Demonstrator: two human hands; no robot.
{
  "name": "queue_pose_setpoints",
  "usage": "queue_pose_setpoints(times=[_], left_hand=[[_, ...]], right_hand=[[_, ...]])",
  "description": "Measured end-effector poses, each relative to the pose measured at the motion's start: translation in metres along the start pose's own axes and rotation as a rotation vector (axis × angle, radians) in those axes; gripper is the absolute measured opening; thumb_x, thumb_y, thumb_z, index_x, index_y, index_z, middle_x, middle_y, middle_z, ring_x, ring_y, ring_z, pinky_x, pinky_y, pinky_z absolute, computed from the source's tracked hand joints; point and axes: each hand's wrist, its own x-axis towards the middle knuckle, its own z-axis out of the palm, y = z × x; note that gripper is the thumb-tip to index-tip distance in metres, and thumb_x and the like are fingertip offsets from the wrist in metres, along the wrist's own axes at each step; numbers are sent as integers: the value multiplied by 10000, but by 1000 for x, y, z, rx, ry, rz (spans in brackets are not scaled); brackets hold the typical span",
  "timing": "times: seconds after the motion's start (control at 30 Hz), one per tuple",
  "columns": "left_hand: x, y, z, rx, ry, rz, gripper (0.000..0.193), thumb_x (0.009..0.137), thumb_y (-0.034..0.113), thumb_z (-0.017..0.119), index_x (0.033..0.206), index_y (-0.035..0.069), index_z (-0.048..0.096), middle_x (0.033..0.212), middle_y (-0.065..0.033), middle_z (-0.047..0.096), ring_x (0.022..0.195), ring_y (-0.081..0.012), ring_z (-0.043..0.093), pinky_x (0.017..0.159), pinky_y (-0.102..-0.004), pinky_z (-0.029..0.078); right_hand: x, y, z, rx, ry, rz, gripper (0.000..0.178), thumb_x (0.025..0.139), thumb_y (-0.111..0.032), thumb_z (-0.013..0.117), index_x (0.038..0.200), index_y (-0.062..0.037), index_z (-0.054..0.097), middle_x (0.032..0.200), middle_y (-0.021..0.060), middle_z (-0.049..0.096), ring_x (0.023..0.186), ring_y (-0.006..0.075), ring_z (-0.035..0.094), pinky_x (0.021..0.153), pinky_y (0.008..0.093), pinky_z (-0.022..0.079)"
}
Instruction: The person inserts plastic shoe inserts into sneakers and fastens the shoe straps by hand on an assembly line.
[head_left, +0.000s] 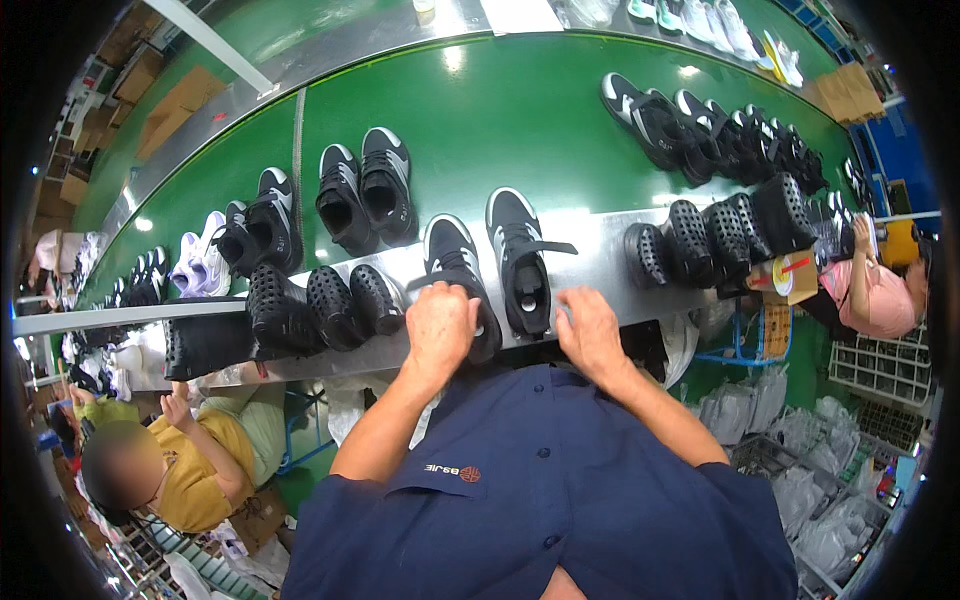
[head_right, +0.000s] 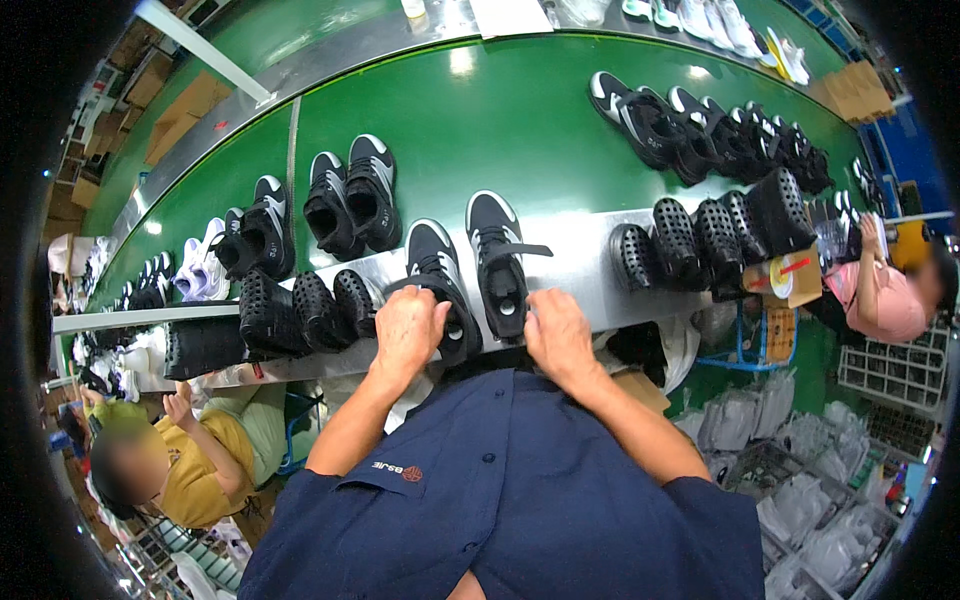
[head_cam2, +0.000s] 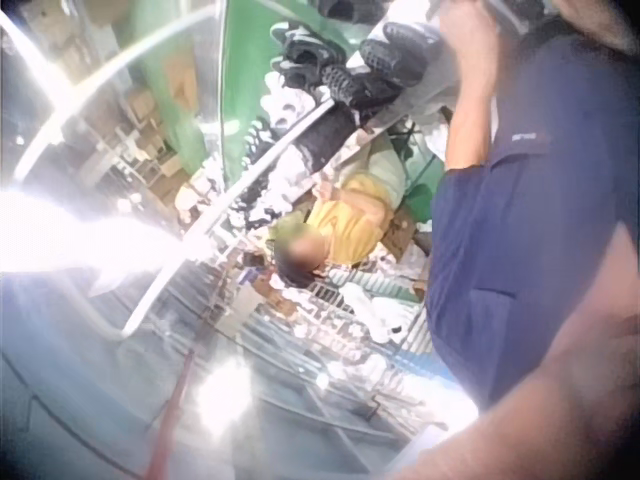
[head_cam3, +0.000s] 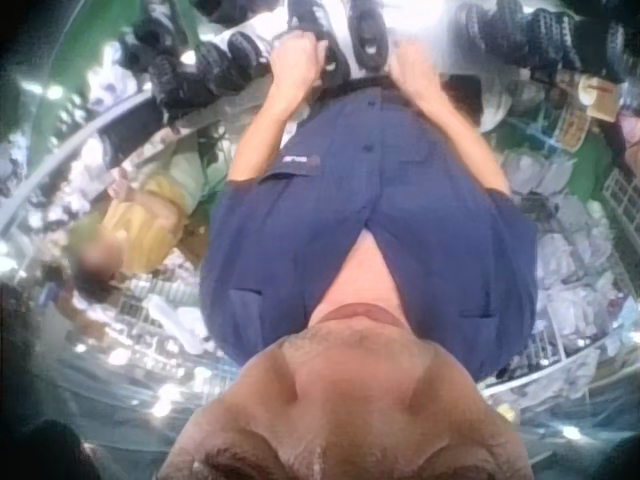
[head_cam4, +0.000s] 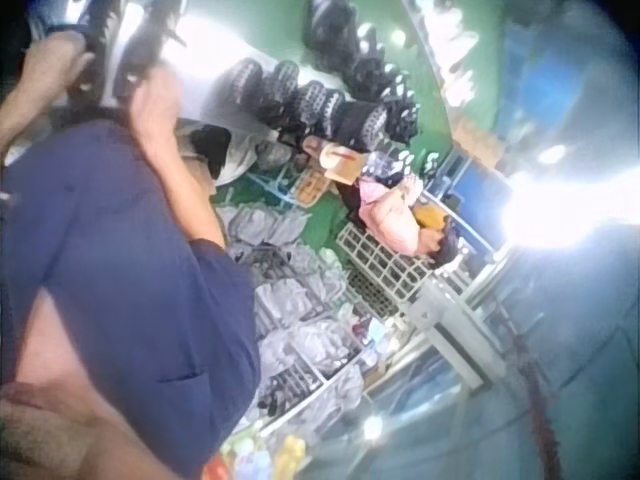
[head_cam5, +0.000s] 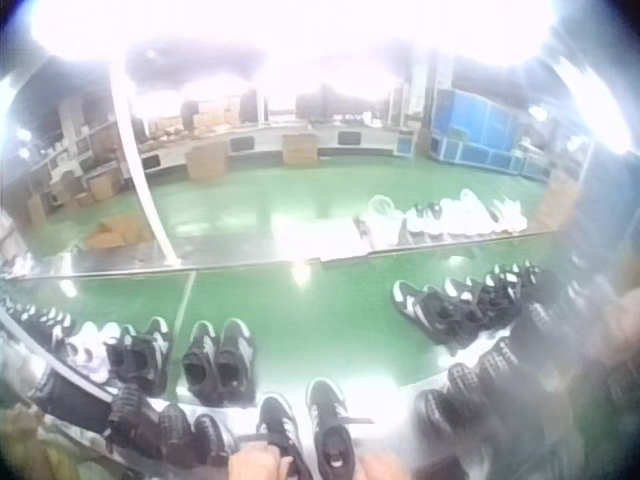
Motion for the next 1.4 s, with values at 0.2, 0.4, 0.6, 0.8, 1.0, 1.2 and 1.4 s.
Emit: queue_pose_setpoints(times=[0.2,0.4,0.6,0.8,1.0,1.2,1.4], left_hand=[[37,42,63,167,304,419,205,723,152,724,863,65,603,939,-92,540,913,-273,550,757,-382,431],[90,17,45,-400,43,342,178,843,122,693,977,11,727,891,-177,655,860,-351,650,773,-426,518],[142,-8,20,-931,-611,17,213,913,120,644,1051,-26,713,854,-18,698,739,-111,595,685,-273,484],[110,45,7,-193,15,317,188,825,130,713,924,-15,646,800,-225,648,780,-390,648,743,-460,513],[84,45,25,-302,284,420,199,829,110,675,979,-15,641,891,-221,653,854,-380,661,753,-468,525],[84,31,36,-486,-43,22,301,826,161,623,1053,-19,705,835,-217,699,804,-342,707,757,-408,548],[88,28,38,-525,-118,13,268,823,162,650,1018,-4,725,768,-150,702,716,-219,685,694,-341,538]], right_hand=[[36,27,42,192,-33,120,533,790,-101,694,1268,13,486,1181,237,580,1111,452,570,945,481,487],[61,32,32,35,37,-15,207,893,-169,629,1041,-28,657,921,168,641,858,380,643,728,465,524],[100,20,2,-32,-132,-14,307,917,-284,591,871,10,667,840,236,678,816,424,669,734,507,540],[94,29,-4,-117,-103,89,280,882,-240,588,863,27,670,827,252,682,805,426,682,732,497,562],[74,24,12,-33,120,-14,198,904,-175,606,941,18,633,909,190,651,860,377,661,785,444,561],[48,50,-170,-202,709,52,320,885,-221,708,1081,26,651,1050,193,669,917,342,634,838,426,507],[31,204,-313,-862,439,791,766,887,-642,593,1284,12,558,1224,285,597,1195,429,551,1005,509,454]])
